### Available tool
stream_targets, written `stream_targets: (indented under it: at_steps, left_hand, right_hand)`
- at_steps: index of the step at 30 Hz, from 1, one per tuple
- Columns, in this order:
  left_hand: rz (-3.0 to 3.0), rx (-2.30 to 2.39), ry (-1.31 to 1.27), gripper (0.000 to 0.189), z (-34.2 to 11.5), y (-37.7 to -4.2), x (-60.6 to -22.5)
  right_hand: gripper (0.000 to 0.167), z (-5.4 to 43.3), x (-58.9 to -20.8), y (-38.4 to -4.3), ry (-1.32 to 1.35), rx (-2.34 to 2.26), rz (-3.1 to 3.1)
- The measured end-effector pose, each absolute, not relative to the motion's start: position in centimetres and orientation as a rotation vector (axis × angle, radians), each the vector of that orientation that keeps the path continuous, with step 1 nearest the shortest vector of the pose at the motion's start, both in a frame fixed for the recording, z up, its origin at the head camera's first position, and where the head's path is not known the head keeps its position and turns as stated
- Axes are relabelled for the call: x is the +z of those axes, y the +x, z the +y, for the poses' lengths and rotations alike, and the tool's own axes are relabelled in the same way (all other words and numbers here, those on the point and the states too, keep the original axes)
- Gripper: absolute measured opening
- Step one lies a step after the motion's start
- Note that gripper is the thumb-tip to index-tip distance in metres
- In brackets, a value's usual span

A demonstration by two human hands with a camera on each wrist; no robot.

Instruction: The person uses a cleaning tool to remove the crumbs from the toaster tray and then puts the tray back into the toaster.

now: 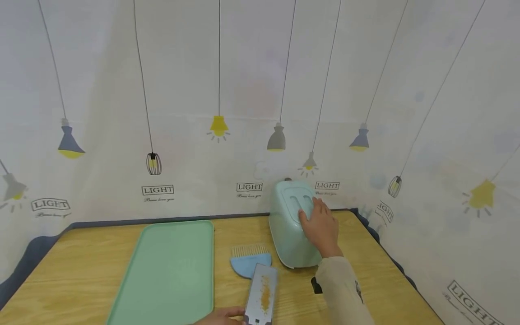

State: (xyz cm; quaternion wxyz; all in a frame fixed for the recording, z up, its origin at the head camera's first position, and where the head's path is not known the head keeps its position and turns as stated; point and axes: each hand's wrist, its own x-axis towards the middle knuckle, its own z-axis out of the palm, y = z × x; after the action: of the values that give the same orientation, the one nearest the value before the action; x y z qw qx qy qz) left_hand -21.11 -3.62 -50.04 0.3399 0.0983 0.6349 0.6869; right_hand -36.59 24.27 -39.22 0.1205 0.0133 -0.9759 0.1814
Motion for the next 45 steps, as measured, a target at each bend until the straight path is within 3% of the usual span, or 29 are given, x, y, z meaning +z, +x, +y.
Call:
stream_targets:
  at_steps: [7,14,19,25,35,42,45]
  left_hand:
    - [1.658,1.804,0.126,0.052,-5.3,-21.9,-48.9]
    - [1.683,1.825,0.106,0.048,-6.8,-22.3,-48.1]
    - [1.664,1.839,0.092,0.047,-8.0,-22.7,-47.6]
    - [1.642,1.856,0.103,0.048,-9.5,-22.9,-46.9]
    - [1.706,1.865,-0.016,0.064,-11.1,-23.4,-45.5]
    - [1.725,1.871,-0.007,0.066,-13.1,-23.7,-45.4]
    - [1.73,1.873,0.0,0.066,-14.0,-23.6,-45.6]
  right_hand:
    - [0.069,24.2,-39.1,-36.8,0.031,0.552,-2.824]
    - [0.081,24.2,-39.1,-36.3,0.045,0.603,-2.831]
    - [0.072,24.2,-39.6,-35.8,0.102,0.637,-2.73]
    - [0.051,23.2,-40.1,-34.6,0.368,0.541,-2.452]
    - [0.055,20.7,-39.0,-33.2,0.714,0.354,-2.268]
    - [0.03,19.2,-40.1,-32.4,0.96,0.146,-2.156]
    - [0.045,18.7,-41.2,-32.1,1.049,0.053,-2.087]
